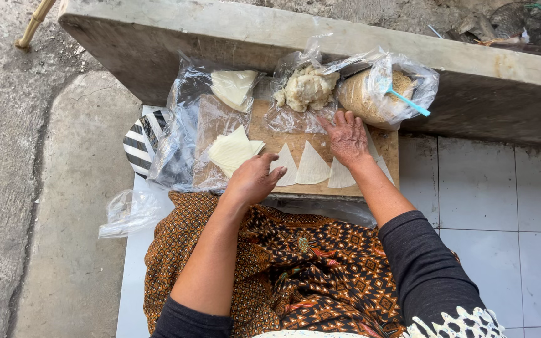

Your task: The person uses a small spoon to place filling onto dough triangles and then folds the dough triangles by hand on a wooden prep board.

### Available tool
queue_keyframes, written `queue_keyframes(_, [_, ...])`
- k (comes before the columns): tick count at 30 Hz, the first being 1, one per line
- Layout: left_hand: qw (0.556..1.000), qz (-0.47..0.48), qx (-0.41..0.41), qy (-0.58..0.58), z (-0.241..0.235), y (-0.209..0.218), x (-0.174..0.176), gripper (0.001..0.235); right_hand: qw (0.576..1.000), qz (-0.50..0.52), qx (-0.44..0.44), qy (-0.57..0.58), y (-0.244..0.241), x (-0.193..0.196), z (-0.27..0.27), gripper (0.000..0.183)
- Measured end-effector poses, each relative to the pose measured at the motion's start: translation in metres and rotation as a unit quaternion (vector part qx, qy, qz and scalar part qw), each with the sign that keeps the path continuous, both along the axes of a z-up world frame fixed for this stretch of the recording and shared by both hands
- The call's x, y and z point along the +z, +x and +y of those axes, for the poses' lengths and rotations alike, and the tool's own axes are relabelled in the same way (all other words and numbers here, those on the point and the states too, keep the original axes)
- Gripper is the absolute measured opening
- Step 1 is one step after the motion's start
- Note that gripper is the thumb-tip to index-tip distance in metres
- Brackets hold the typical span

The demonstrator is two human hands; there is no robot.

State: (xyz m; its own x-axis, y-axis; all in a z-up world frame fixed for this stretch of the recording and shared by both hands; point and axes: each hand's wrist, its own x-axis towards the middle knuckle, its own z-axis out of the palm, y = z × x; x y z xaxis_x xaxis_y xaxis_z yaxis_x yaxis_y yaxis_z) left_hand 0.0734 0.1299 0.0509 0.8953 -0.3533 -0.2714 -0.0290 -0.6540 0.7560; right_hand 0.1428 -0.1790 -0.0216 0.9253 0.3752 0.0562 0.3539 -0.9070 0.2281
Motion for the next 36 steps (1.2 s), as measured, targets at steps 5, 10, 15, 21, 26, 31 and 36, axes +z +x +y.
queue_keyframes(5, [1.000, 0.008, -0.017, 0.005, -0.011, -0.006, 0.004, 0.052, 1.000, -0.011, -0.020, -0.008, 0.003, -0.008, -0.022, 0.075])
queue_keyframes(10, [0.997, 0.043, -0.050, 0.027, -0.024, -0.011, 0.010, 0.053, 1.000, -0.008, -0.021, -0.010, -0.005, -0.011, -0.033, 0.070])
queue_keyframes(15, [0.996, 0.043, -0.065, 0.033, -0.039, -0.010, 0.009, 0.053, 0.999, -0.002, -0.005, -0.044, -0.005, -0.014, -0.017, 0.073])
queue_keyframes(21, [0.996, 0.042, -0.070, 0.037, -0.049, -0.007, 0.003, 0.053, 0.999, 0.034, -0.016, -0.009, -0.007, -0.009, -0.015, 0.059])
queue_keyframes(26, [0.996, 0.046, -0.071, 0.029, -0.052, -0.006, 0.001, 0.052, 0.998, 0.036, -0.032, 0.037, -0.010, -0.011, -0.023, 0.058])
queue_keyframes(31, [0.994, 0.054, -0.078, 0.046, -0.050, -0.007, 0.006, 0.051, 0.992, 0.070, -0.092, 0.057, 0.003, -0.001, -0.034, 0.032])
queue_keyframes(36, [0.988, 0.077, -0.098, 0.090, -0.059, -0.016, -0.005, 0.051, 0.956, 0.030, -0.073, 0.283, -0.021, 0.004, -0.035, 0.034])
